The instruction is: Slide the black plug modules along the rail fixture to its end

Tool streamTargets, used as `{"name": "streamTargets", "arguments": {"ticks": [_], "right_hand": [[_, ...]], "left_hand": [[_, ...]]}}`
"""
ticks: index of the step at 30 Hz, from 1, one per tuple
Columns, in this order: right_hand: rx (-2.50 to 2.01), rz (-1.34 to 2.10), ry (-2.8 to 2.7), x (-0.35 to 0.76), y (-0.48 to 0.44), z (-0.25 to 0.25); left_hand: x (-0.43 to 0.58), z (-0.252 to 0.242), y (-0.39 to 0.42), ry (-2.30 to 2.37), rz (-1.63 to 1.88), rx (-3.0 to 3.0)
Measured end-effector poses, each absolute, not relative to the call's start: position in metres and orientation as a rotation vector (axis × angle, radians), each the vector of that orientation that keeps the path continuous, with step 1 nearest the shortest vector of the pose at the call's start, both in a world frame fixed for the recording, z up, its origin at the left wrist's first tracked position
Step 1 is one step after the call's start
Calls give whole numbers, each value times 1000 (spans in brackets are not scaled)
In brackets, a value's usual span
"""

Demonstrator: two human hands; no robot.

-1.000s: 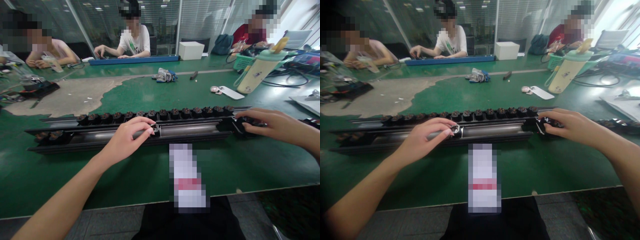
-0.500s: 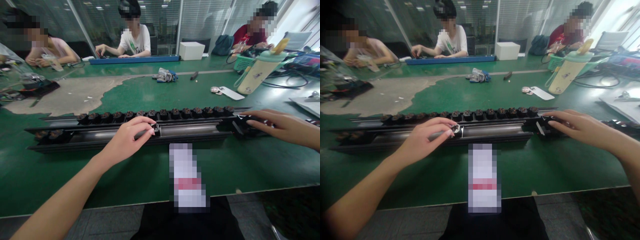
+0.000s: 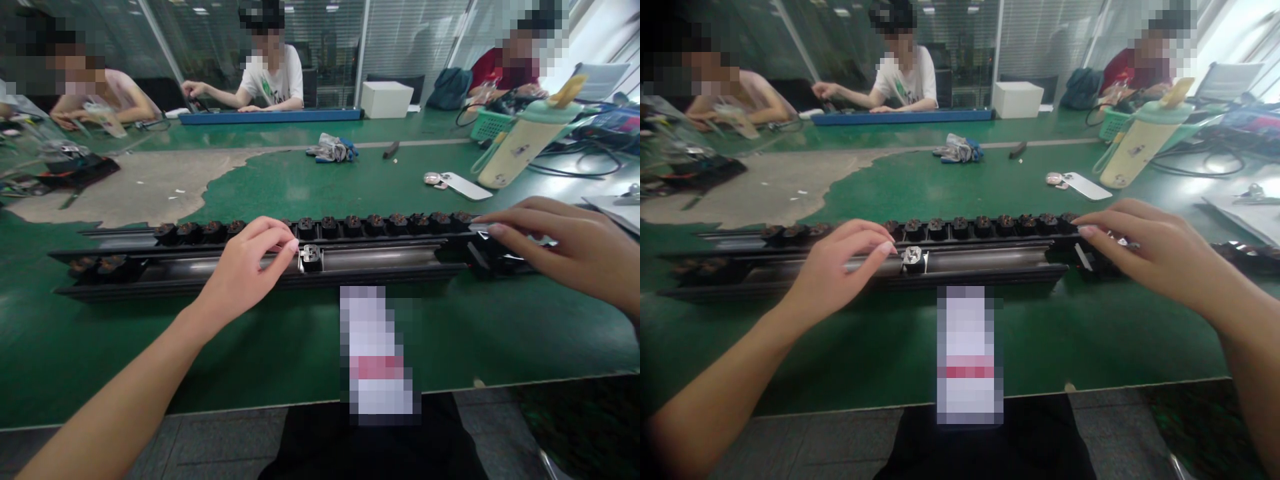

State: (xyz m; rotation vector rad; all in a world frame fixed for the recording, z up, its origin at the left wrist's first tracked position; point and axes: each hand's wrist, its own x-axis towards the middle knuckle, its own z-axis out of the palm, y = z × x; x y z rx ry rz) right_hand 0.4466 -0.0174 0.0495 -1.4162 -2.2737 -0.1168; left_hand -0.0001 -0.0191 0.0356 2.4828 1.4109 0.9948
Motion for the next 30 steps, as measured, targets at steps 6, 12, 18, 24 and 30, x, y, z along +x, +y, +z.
{"name": "streamTargets", "arguments": {"ticks": [6,12,18,24,30], "right_hand": [[-1244,375,-2324,391,-16,57],[-972,586,-2407,325,17,44],[-782,345,-2538,279,49,24],[-633,160,-2634,266,65,5],[-523,176,-2578,274,66,-5]], "left_hand": [[-2,30,-15,1528,886,2482],[-2,22,-9,1384,763,2573],[-3,21,-9,1310,799,2635],[-3,19,-11,1182,821,2730],[-2,12,-9,1113,805,2858]]}}
